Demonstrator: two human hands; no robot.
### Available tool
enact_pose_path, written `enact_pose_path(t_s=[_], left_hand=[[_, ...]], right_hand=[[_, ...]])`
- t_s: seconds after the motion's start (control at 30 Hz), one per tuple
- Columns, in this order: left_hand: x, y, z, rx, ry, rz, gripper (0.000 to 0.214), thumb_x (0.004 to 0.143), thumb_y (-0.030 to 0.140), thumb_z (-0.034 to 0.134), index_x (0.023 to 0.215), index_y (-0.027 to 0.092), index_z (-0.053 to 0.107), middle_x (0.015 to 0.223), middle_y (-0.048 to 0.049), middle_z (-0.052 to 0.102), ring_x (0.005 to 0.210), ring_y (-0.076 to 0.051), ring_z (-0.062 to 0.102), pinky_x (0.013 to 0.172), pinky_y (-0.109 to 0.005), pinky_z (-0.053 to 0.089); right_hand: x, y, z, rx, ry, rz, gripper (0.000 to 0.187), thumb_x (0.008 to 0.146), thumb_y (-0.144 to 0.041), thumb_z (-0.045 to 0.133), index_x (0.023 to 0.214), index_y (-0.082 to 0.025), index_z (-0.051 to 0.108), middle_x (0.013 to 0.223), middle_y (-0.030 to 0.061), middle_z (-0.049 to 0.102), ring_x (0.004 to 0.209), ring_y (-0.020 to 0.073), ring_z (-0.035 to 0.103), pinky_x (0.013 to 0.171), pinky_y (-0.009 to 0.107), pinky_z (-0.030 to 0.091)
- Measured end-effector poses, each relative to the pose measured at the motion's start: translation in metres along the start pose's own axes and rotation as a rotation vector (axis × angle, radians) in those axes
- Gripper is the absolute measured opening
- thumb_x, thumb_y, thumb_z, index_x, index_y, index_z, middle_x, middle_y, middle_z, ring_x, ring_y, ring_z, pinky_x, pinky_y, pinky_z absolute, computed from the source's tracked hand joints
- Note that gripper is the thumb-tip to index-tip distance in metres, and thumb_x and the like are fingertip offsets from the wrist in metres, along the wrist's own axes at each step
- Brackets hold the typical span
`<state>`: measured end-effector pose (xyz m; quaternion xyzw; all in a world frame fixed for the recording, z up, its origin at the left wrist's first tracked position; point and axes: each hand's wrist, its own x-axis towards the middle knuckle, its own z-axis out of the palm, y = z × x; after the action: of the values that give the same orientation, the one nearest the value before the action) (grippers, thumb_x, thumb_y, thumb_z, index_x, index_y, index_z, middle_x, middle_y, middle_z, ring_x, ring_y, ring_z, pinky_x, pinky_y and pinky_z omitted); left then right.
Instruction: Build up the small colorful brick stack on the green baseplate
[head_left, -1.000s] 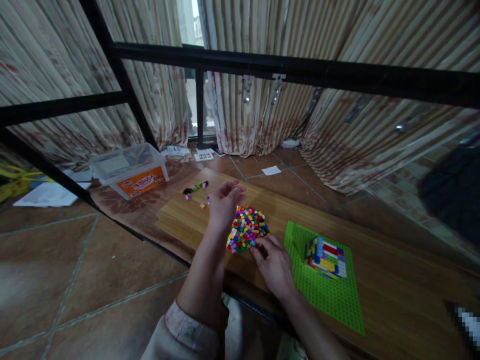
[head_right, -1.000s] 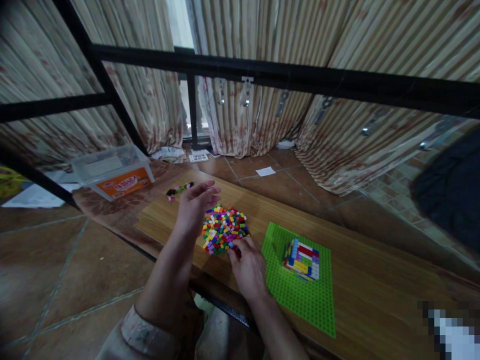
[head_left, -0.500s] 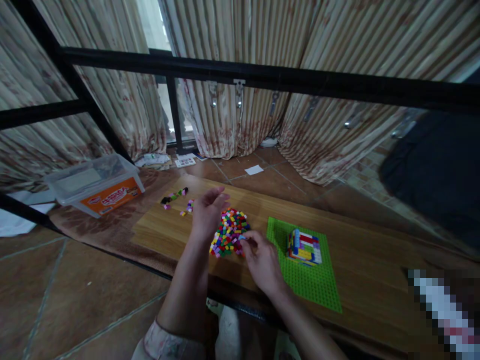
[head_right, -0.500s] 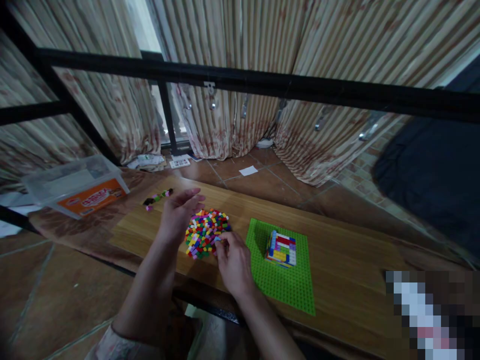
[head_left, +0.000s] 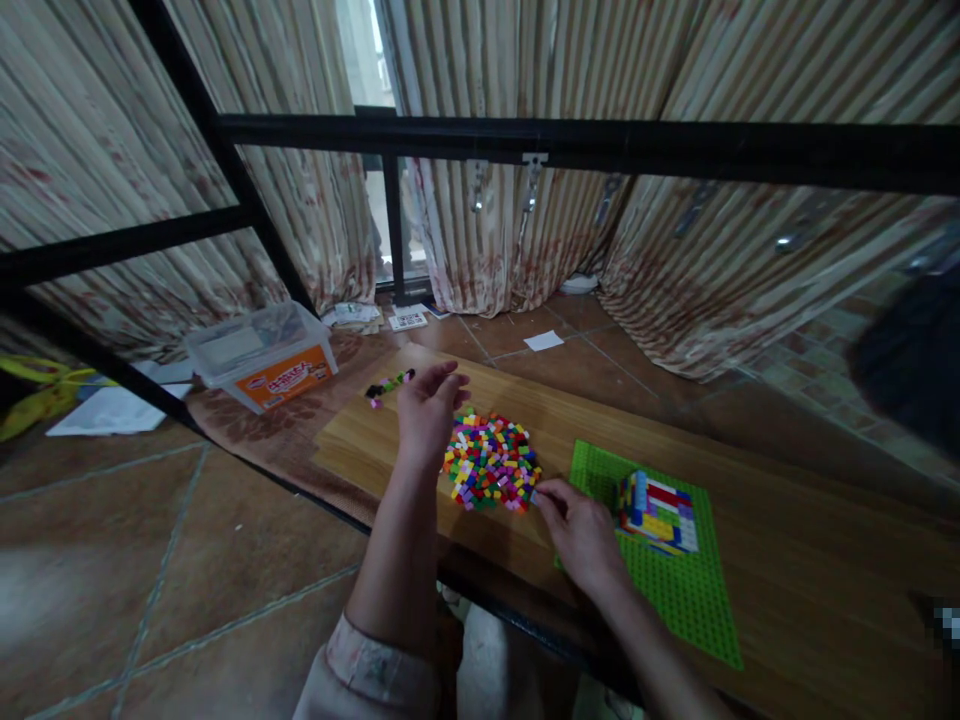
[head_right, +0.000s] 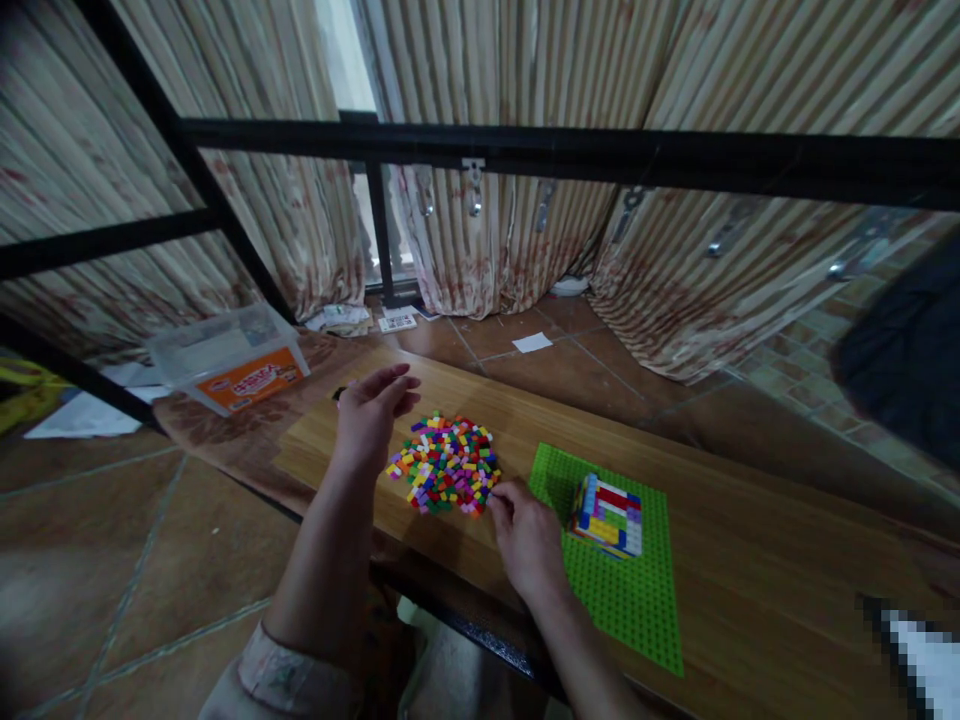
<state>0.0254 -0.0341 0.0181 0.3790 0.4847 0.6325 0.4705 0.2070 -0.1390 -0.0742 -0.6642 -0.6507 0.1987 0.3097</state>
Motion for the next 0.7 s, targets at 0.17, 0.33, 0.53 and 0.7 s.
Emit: enact_pose_path(t_s=[0.17, 0.33, 0.53, 0.7], left_hand=[[0.003, 0.003, -0.008, -0.013, 0.009, -0.007, 0.032, 0.065, 0.027, 0.067, 0.093, 0.010, 0.066, 0.076, -0.0052, 0.068, 0.057, -0.009, 0.057, 0.059, -0.022, 0.044], [0.007, 0.005, -0.016, -0.038, 0.023, -0.012, 0.033, 0.068, 0.025, 0.065, 0.097, 0.010, 0.066, 0.073, -0.0038, 0.067, 0.057, -0.009, 0.057, 0.062, -0.023, 0.046], [0.008, 0.006, -0.019, -0.053, 0.004, -0.027, 0.031, 0.067, 0.025, 0.066, 0.094, 0.010, 0.066, 0.072, -0.0029, 0.066, 0.059, -0.009, 0.057, 0.062, -0.022, 0.047], [0.009, 0.003, -0.020, 0.019, -0.030, -0.042, 0.029, 0.070, 0.026, 0.063, 0.095, 0.011, 0.064, 0.077, -0.0035, 0.065, 0.061, -0.009, 0.056, 0.061, -0.022, 0.045]], right_hand=[[0.005, -0.003, 0.001, 0.014, 0.053, -0.061, 0.023, 0.088, -0.033, 0.048, 0.089, -0.022, 0.068, 0.091, 0.0046, 0.068, 0.083, 0.0207, 0.064, 0.075, 0.032, 0.048], [0.011, -0.025, 0.015, 0.058, -0.020, -0.181, 0.026, 0.090, -0.024, 0.044, 0.105, -0.023, 0.066, 0.102, 0.0058, 0.063, 0.090, 0.0195, 0.062, 0.081, 0.033, 0.050], [0.024, -0.039, 0.035, -0.095, -0.106, -0.276, 0.028, 0.083, -0.013, 0.052, 0.105, -0.024, 0.066, 0.108, 0.0075, 0.057, 0.095, 0.0221, 0.059, 0.086, 0.038, 0.049], [0.031, -0.038, 0.034, -0.105, -0.151, -0.259, 0.018, 0.083, -0.013, 0.054, 0.097, -0.020, 0.064, 0.105, 0.0081, 0.057, 0.093, 0.0225, 0.059, 0.085, 0.038, 0.049]])
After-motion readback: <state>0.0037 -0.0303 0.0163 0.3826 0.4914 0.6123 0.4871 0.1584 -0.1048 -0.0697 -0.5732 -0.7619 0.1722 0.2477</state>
